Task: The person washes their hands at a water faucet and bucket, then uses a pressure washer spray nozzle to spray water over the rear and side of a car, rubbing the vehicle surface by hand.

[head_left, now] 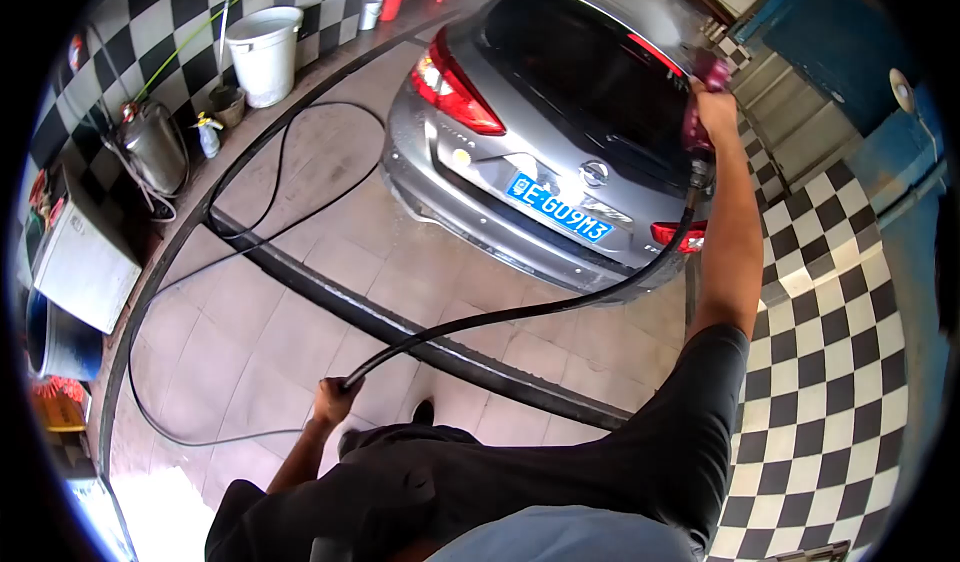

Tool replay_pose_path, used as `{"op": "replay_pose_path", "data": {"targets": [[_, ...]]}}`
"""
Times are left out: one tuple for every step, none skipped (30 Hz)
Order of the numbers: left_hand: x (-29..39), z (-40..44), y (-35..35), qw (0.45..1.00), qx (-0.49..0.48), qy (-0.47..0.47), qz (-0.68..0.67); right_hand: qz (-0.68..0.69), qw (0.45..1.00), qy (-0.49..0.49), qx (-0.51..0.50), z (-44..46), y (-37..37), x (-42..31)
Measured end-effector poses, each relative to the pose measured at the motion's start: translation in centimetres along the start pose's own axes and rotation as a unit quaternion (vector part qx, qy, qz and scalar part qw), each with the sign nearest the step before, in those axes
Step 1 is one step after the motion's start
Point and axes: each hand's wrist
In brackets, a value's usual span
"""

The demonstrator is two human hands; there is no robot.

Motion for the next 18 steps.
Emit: {"op": "replay_pose_path", "data": {"targets": [[0.9, 0.5, 0.4, 0.997, 0.014, 0.037, 0.063, 0.094, 0.993, 0.030, -0.071, -0.5, 0.0, -0.2], [3.2, 0.6, -0.1, 0.998, 0.000, 0.049, 0.044, 0.154, 0.980, 0.055, -0.114, -2.3, -0.9, -1.4], [5.5, 0.7, -0.5, 0.998, -0.016, 0.061, 0.025, 0.174, 0.974, 0.038, -0.143, -1.8, -1.4, -0.3], [6.4, 0.9, 0.2, 0.995, -0.009, 0.090, 0.035, 0.181, 0.972, 0.053, -0.138, -1.1, -1.9, 1.1], [7.4, 1.2, 1.0, 0.992, 0.001, 0.120, 0.041, 0.186, 0.971, 0.065, -0.132, -0.3, -2.4, 2.4], [8.2, 1.6, 1.8, 0.988, 0.012, 0.150, 0.045, 0.172, 0.976, 0.076, -0.108, 0.5, -3.2, 4.2], [8.7, 2.3, 2.5, 0.986, 0.023, 0.162, 0.044, 0.174, 0.976, 0.098, -0.084, 1.9, -3.8, 7.2], [8.9, 3.0, 3.1, 0.983, 0.034, 0.173, 0.044, 0.184, 0.974, 0.123, -0.055, 2.8, -4.7, 9.7], [9.7, 3.4, 3.2, 0.985, 0.038, 0.164, 0.042, 0.153, 0.982, 0.103, -0.032, 4.5, -5.4, 13.5], [10.4, 3.9, 3.4, 0.986, 0.041, 0.154, 0.039, 0.121, 0.989, 0.083, -0.007, 6.6, -6.2, 18.5], [12.3, 4.3, 2.9, 0.992, 0.013, 0.125, 0.033, -0.025, 0.995, 0.046, 0.090, 10.8, -6.7, 26.0], [14.4, 4.7, 2.2, 0.995, -0.014, 0.096, 0.026, -0.067, 0.988, 0.105, 0.086, 9.8, -8.1, 26.6], [15.5, 5.1, 1.8, 0.997, -0.043, 0.067, 0.020, -0.109, 0.978, 0.163, 0.076, 8.8, -9.7, 27.2], [15.4, 6.0, 2.2, 0.996, -0.062, 0.057, -0.016, -0.072, 0.965, 0.224, 0.115, 10.4, -10.1, 31.5], [14.9, 7.1, 2.9, 0.994, -0.081, 0.047, -0.051, -0.097, 0.958, 0.233, 0.136, 11.3, -10.6, 34.2], [14.5, 7.8, 3.2, 0.991, -0.100, 0.036, -0.087, -0.062, 0.958, 0.240, 0.143, 11.1, -10.8, 34.6], [14.6, 8.5, 3.2, 0.991, -0.103, 0.034, -0.076, -0.027, 0.957, 0.245, 0.151, 10.6, -11.1, 34.5], [15.0, 9.5, 3.0, 0.992, -0.105, 0.033, -0.067, -0.046, 0.956, 0.242, 0.157, 9.9, -11.0, 32.3]]}}
Point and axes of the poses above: each hand's wrist, its own z-axis towards the middle knuckle, its own y-axis out of the palm, x = y × z, and after that the axes turned 5 degrees about -x, right-handed
